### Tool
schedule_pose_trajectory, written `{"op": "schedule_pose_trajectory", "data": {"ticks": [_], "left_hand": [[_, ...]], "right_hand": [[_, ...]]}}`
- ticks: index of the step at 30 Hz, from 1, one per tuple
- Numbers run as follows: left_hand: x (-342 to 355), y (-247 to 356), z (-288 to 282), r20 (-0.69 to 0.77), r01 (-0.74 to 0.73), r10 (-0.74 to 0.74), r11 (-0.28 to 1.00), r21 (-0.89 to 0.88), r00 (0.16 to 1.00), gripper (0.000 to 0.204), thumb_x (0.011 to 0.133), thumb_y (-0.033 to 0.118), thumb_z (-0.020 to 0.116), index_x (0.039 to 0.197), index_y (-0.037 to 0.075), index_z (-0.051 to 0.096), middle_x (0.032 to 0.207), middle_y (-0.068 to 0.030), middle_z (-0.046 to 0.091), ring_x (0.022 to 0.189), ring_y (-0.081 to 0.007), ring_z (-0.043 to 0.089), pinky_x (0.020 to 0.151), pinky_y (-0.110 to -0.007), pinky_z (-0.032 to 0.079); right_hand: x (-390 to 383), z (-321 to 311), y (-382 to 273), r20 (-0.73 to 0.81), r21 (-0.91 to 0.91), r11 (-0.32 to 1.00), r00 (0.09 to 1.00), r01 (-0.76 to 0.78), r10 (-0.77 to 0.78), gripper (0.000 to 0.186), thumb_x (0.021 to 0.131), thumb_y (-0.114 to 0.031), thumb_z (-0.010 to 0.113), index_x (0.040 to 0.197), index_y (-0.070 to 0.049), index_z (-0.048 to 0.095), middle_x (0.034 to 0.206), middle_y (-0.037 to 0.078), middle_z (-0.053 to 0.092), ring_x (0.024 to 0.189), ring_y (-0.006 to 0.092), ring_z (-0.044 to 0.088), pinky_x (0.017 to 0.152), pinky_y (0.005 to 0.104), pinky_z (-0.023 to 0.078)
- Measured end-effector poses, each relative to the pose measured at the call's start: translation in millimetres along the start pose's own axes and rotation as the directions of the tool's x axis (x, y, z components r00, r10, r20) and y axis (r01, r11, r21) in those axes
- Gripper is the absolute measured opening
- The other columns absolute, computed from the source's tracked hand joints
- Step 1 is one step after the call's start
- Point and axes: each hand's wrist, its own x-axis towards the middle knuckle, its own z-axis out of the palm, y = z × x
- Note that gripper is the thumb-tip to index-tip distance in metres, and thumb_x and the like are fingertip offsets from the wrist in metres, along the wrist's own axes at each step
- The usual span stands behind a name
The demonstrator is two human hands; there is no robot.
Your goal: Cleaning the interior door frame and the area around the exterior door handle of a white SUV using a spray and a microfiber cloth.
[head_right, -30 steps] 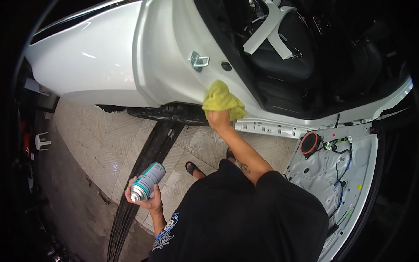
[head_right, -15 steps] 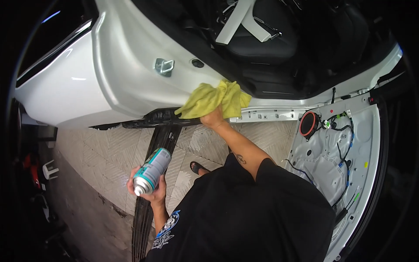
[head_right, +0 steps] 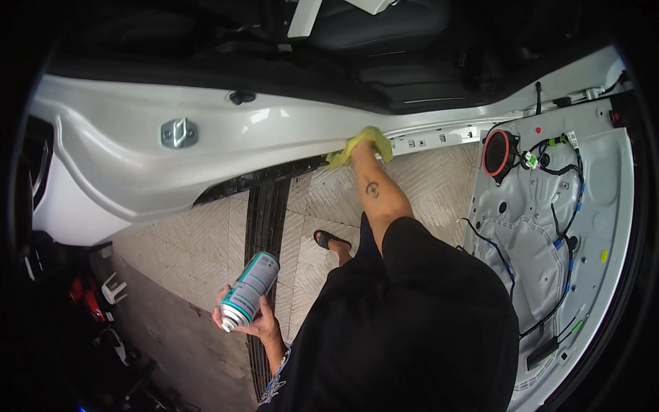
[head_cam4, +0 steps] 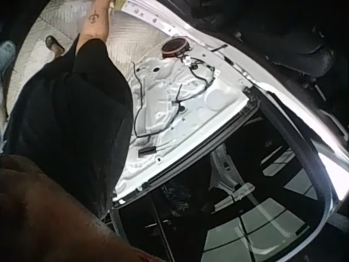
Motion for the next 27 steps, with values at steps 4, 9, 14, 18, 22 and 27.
{"op": "schedule_pose_trajectory", "data": {"ticks": [4,9,14,18,22,27], "left_hand": [[-2,19,20,0.064,0.017,-0.017,1.0,-0.004,0.998,0.104,0.082,0.022,0.087,0.152,0.013,0.01,0.136,-0.0245,0.044,0.123,-0.0376,0.049,0.102,-0.052,0.044],[11,27,41,0.158,-0.018,0.006,0.997,0.076,0.987,0.105,0.083,0.025,0.088,0.153,0.009,0.01,0.137,-0.0252,0.043,0.122,-0.0386,0.05,0.099,-0.051,0.046],[18,38,40,0.106,-0.072,0.053,0.98,0.186,0.993,0.105,0.085,0.028,0.085,0.154,0.009,0.009,0.135,-0.0254,0.045,0.121,-0.0388,0.05,0.098,-0.05,0.045],[-7,47,36,0.126,0.064,-0.099,0.964,0.259,0.987,0.105,0.084,0.028,0.086,0.153,0.007,0.01,0.132,-0.0252,0.045,0.121,-0.0385,0.049,0.1,-0.051,0.044],[-23,43,32,0.115,0.081,-0.107,0.975,0.208,0.988,0.104,0.084,0.025,0.086,0.152,0.005,0.01,0.132,-0.0256,0.045,0.12,-0.0387,0.049,0.098,-0.052,0.044],[-1,30,33,0.21,0.015,-0.071,0.966,0.26,0.975,0.102,0.086,0.024,0.085,0.153,0.003,0.011,0.133,-0.0257,0.045,0.12,-0.0393,0.05,0.098,-0.05,0.046]], "right_hand": [[-34,8,71,0.127,0.094,0.994,0.989,0.061,-0.073,0.067,0.097,-0.074,0.032,0.137,-0.023,0.05,0.133,0.003,0.053,0.124,0.0209,0.052,0.099,0.0433,0.047],[16,2,121,0.149,-0.173,0.893,0.907,0.416,-0.394,0.062,0.099,-0.067,0.037,0.139,-0.021,0.049,0.134,0.004,0.053,0.124,0.022,0.052,0.1,0.0438,0.047],[106,-31,14,0.092,-0.176,0.88,0.898,0.44,-0.431,0.058,0.1,-0.06,0.042,0.141,-0.019,0.048,0.135,0.005,0.053,0.124,0.0231,0.053,0.101,0.0443,0.047],[147,-50,-32,0.091,-0.143,0.912,0.923,0.385,-0.375,0.055,0.101,-0.054,0.046,0.142,-0.018,0.047,0.136,0.006,0.054,0.124,0.024,0.053,0.102,0.0446,0.047],[166,-75,-5,0.104,-0.13,0.947,0.954,0.293,-0.28,0.053,0.102,-0.049,0.049,0.144,-0.017,0.046,0.137,0.006,0.054,0.125,0.0249,0.053,0.103,0.045,0.048],[209,-108,-12,0.139,0.032,0.98,0.97,0.195,-0.197,0.051,0.104,-0.042,0.054,0.146,-0.015,0.045,0.138,0.007,0.054,0.125,0.026,0.053,0.104,0.0455,0.048]]}}
